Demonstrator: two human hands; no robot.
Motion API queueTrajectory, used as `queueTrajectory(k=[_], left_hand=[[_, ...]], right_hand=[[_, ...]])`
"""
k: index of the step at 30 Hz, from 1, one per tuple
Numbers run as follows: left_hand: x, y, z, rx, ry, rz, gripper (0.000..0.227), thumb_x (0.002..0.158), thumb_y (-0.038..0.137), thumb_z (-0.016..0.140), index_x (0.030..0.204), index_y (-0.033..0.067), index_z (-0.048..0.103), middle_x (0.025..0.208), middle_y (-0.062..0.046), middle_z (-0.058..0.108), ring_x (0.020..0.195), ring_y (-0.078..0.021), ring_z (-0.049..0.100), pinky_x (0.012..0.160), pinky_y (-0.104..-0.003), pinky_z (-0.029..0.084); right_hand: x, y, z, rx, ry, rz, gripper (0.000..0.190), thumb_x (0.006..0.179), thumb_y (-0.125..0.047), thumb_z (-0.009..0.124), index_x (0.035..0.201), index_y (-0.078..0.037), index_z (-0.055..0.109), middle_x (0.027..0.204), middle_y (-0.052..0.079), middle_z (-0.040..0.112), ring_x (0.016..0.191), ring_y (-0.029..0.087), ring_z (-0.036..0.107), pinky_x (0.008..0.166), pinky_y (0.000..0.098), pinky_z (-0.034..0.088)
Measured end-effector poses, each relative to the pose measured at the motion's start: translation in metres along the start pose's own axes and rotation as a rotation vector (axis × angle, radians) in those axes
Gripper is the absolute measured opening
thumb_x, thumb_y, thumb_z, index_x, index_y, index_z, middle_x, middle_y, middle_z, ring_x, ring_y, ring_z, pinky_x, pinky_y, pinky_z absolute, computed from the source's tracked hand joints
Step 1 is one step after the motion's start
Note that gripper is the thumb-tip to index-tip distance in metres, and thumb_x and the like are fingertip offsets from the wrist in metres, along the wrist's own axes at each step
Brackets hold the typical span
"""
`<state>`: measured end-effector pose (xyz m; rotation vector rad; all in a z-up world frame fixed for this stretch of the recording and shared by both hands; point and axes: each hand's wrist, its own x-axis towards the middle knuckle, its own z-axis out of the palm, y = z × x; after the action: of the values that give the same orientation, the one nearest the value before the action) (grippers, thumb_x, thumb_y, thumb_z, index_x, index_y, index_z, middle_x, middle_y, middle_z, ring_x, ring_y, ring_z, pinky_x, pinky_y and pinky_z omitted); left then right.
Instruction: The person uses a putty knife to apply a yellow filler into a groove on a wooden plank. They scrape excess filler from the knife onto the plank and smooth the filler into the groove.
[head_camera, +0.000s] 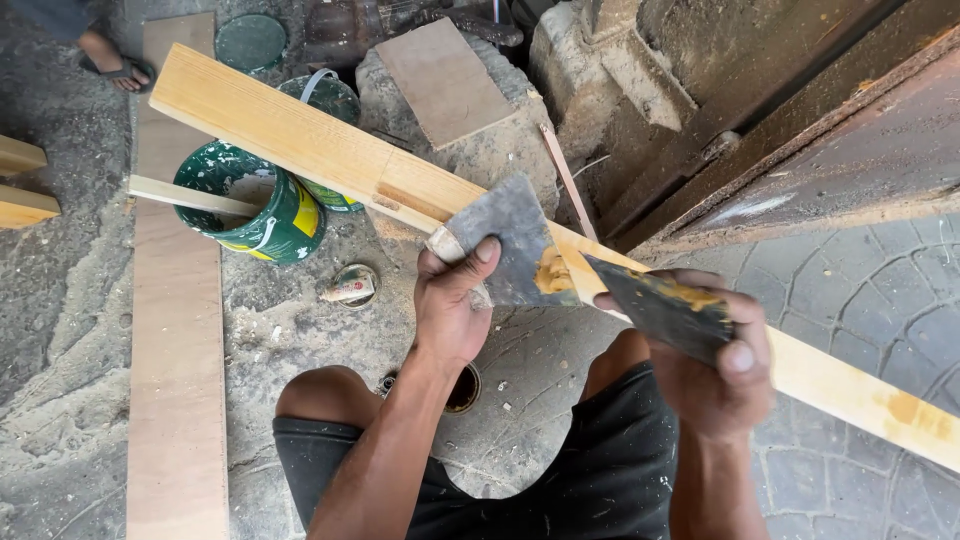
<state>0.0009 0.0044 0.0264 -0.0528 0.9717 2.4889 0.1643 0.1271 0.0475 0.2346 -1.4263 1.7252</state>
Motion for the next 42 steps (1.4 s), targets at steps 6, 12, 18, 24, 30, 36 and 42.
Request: queueTrajectory(k=[6, 12, 18, 24, 30, 36, 42], left_hand=[[0.01, -0.022, -0.018, 0.205, -0.129, 0.151, 0.026, 0.077, 0.006, 0.09, 0.073, 0.0114, 0.065, 0.056, 0.001, 0.06, 0.059, -0.0052, 0.053, 0.071, -0.026, 0.052], [0.001, -0.023, -0.017, 0.224, -0.13, 0.269, 0.026, 0.079, 0.002, 0.088, 0.07, 0.0112, 0.066, 0.054, 0.003, 0.06, 0.058, 0.0005, 0.051, 0.068, -0.019, 0.046], [0.004, -0.027, -0.024, 0.231, -0.203, 0.303, 0.014, 0.083, 0.004, 0.086, 0.081, 0.0072, 0.072, 0.067, 0.0, 0.067, 0.067, -0.0045, 0.055, 0.07, -0.025, 0.048], [0.001, 0.003, 0.002, 0.26, -0.162, 0.164, 0.023, 0.082, 0.018, 0.087, 0.096, 0.0092, 0.07, 0.081, -0.004, 0.07, 0.077, -0.0127, 0.06, 0.077, -0.031, 0.05], [0.026, 0.068, -0.013, -0.061, 0.363, 0.125, 0.055, 0.07, 0.012, 0.084, 0.114, 0.0125, 0.05, 0.121, -0.012, 0.072, 0.104, -0.0261, 0.071, 0.09, -0.052, 0.063], [0.034, 0.059, -0.031, 0.117, 0.008, 0.302, 0.031, 0.084, 0.005, 0.081, 0.113, 0.0094, 0.071, 0.106, -0.007, 0.077, 0.088, -0.0189, 0.073, 0.068, -0.041, 0.062], [0.006, 0.034, -0.019, 0.754, -0.259, 0.231, 0.017, 0.093, 0.025, 0.075, 0.09, 0.0088, 0.077, 0.078, 0.008, 0.067, 0.076, -0.0056, 0.058, 0.065, -0.026, 0.047]], right_hand=[[-0.01, 0.015, 0.001, -0.241, 0.023, 0.107, 0.044, 0.102, -0.039, 0.04, 0.123, -0.001, 0.05, 0.124, 0.029, 0.054, 0.117, 0.041, 0.059, 0.102, 0.0632, 0.052], [0.007, -0.005, 0.03, -0.418, -0.05, 0.234, 0.04, 0.107, -0.031, 0.038, 0.117, 0.002, 0.058, 0.11, 0.023, 0.056, 0.105, 0.035, 0.066, 0.093, 0.0589, 0.062], [-0.004, -0.009, 0.003, -0.805, -0.238, 0.385, 0.038, 0.106, -0.029, 0.041, 0.11, -0.003, 0.068, 0.096, 0.017, 0.062, 0.086, 0.029, 0.075, 0.072, 0.0478, 0.066], [0.014, -0.02, 0.021, -0.434, 0.121, 0.521, 0.04, 0.106, -0.029, 0.043, 0.117, 0.005, 0.062, 0.096, 0.009, 0.067, 0.095, 0.017, 0.073, 0.09, 0.0334, 0.063], [-0.021, -0.004, -0.067, 0.492, 0.435, 0.535, 0.062, 0.091, -0.022, 0.087, 0.142, -0.003, 0.057, 0.135, 0.027, 0.064, 0.116, 0.053, 0.063, 0.074, 0.0728, 0.059], [-0.014, 0.0, -0.047, 0.299, 0.323, 0.554, 0.038, 0.089, -0.015, 0.085, 0.115, -0.002, 0.061, 0.12, 0.029, 0.064, 0.108, 0.053, 0.066, 0.079, 0.0723, 0.062], [0.01, -0.013, -0.017, -1.126, -0.508, 0.024, 0.033, 0.105, -0.005, 0.06, 0.138, 0.001, 0.062, 0.095, 0.007, 0.066, 0.078, 0.023, 0.048, 0.081, 0.0376, 0.043]])
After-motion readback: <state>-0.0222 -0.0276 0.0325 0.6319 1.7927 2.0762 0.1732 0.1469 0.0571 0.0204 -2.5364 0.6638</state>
